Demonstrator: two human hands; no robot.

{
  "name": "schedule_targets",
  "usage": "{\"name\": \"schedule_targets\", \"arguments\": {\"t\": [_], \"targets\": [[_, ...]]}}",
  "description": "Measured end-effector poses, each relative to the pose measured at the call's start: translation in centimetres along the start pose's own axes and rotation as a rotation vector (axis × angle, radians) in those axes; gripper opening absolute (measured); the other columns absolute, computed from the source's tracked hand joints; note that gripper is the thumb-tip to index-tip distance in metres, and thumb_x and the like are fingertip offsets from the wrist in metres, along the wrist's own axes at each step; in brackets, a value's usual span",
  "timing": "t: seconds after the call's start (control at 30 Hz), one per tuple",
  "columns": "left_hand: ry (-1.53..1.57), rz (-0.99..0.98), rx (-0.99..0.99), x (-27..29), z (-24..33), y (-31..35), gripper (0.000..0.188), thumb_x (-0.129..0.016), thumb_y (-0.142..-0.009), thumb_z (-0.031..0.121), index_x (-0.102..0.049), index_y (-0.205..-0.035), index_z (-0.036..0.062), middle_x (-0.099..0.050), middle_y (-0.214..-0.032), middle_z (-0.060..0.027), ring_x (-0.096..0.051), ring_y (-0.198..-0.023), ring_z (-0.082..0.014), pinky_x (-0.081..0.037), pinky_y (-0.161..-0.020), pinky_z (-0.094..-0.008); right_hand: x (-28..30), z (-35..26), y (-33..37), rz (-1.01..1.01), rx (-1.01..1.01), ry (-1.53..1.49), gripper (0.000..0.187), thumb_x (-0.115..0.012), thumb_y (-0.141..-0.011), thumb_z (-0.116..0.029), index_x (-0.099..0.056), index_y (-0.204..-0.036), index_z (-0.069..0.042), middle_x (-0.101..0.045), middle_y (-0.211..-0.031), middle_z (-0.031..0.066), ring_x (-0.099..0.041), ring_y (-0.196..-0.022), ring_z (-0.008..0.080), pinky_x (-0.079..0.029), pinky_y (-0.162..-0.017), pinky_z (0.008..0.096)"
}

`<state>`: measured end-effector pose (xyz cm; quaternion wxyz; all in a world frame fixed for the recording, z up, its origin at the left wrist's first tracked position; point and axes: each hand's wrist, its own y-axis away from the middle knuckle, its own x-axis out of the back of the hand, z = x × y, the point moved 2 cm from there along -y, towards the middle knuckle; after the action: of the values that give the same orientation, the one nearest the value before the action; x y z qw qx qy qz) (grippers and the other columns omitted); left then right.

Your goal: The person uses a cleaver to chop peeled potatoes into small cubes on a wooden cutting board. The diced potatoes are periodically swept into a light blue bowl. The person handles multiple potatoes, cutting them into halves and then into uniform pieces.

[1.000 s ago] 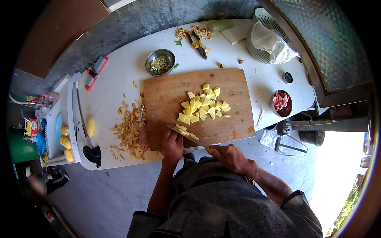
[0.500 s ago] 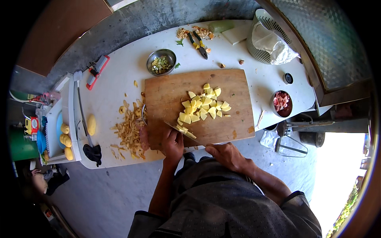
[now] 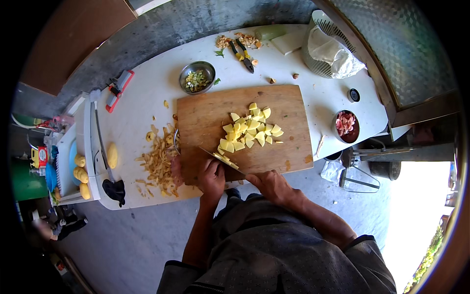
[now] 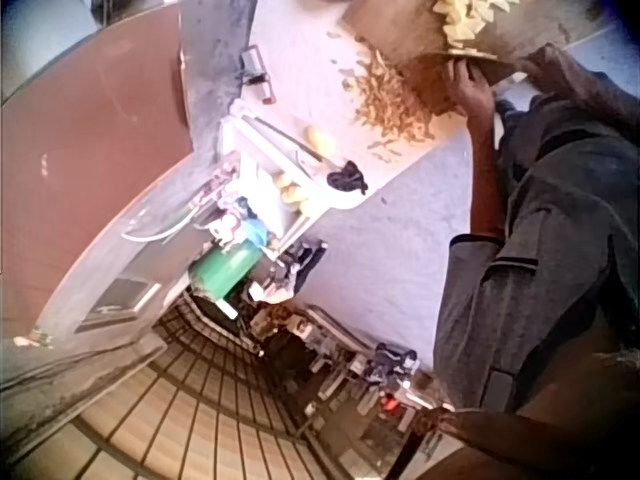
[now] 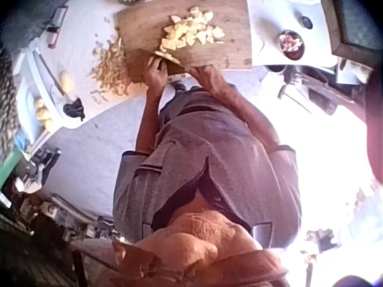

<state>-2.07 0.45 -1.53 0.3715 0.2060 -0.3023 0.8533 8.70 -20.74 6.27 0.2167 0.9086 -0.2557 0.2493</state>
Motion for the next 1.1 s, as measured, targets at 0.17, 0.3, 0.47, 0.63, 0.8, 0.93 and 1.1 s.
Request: {"name": "schedule_targets", "arguments": {"t": [0.17,0.3,0.47,0.63,0.8,0.93,1.1], "targets": [[-0.016,-0.001,0.004,0.3,0.4,0.1,0.016,-0.074,-0.09,-0.007,-0.075,-0.106,-0.0035,-0.073,-0.108,-0.0177,-0.072,-0.095,-0.0358,-0.057,-0.085,-0.0406,1.4,-1.3,0.5,-0.013,-0.016,-0.151,0.036,-0.06,-0.114,-0.032,-0.077,-0.115,0.0,-0.075,-0.094,0.029,-0.072,-0.094,0.048,-0.057,-0.082,0.0531],[-0.001,0.017,0.024,0.0,-0.5,0.6,0.022,-0.076,-0.09,-0.006,-0.076,-0.111,-0.0033,-0.073,-0.114,-0.019,-0.073,-0.099,-0.0372,-0.058,-0.087,-0.0411,2.9,-1.9,1.8,-0.097,-0.058,-0.137,0.034,-0.064,-0.112,-0.026,-0.077,-0.12,0.004,-0.077,-0.096,0.0273,-0.076,-0.093,0.0421,-0.058,-0.084,0.0484],[0.001,0.043,-0.015,0.2,0.2,0.1,0.018,-0.077,-0.088,-0.003,-0.076,-0.106,-0.0007,-0.071,-0.108,-0.0179,-0.069,-0.101,-0.0406,-0.056,-0.089,-0.0468,2.6,-1.9,2.2,-0.086,-0.075,-0.12,0.038,-0.062,-0.113,-0.031,-0.077,-0.119,0.004,-0.077,-0.097,0.0284,-0.076,-0.095,0.0445,-0.058,-0.087,0.0501],[-0.01,0.027,-0.025,0.1,-0.2,0.0,0.018,-0.075,-0.088,-0.004,-0.077,-0.105,-0.0004,-0.071,-0.108,-0.0173,-0.068,-0.1,-0.0402,-0.055,-0.089,-0.0478,0.9,-1.4,0.6,-0.077,-0.12,0.015,0.042,-0.057,-0.114,-0.04,-0.078,-0.117,-0.004,-0.076,-0.096,0.0282,-0.072,-0.095,0.0505,-0.058,-0.085,0.0564],[-0.039,0.023,-0.03,0.3,-0.1,0.0,0.014,-0.075,-0.088,-0.006,-0.075,-0.102,-0.002,-0.069,-0.101,-0.0166,-0.068,-0.09,-0.0373,-0.055,-0.081,-0.0444,-0.1,-0.4,-0.1,-0.037,-0.072,-0.034,0.042,-0.056,-0.114,-0.042,-0.079,-0.118,-0.006,-0.076,-0.098,0.0285,-0.072,-0.097,0.0512,-0.058,-0.086,0.0572],[0.008,0.044,-0.016,0.1,0.0,0.2,0.013,-0.075,-0.089,-0.008,-0.074,-0.102,-0.0034,-0.069,-0.1,-0.0163,-0.069,-0.085,-0.0347,-0.055,-0.076,-0.0405,1.0,-1.1,0.8,0.031,0.028,-0.188,0.04,-0.057,-0.114,-0.037,-0.078,-0.119,-0.003,-0.075,-0.098,0.0299,-0.072,-0.097,0.0514,-0.057,-0.086,0.0561],[0.038,0.034,-0.006,-0.1,-0.7,0.6,0.016,-0.075,-0.091,-0.007,-0.075,-0.107,-0.0044,-0.071,-0.105,-0.0172,-0.071,-0.087,-0.0334,-0.056,-0.077,-0.0385,2.6,-1.9,2.4,-0.075,-0.093,-0.145,0.033,-0.065,-0.112,-0.027,-0.078,-0.122,0.001,-0.077,-0.098,0.0295,-0.076,-0.095,0.0441,-0.059,-0.086,0.0486]]}}
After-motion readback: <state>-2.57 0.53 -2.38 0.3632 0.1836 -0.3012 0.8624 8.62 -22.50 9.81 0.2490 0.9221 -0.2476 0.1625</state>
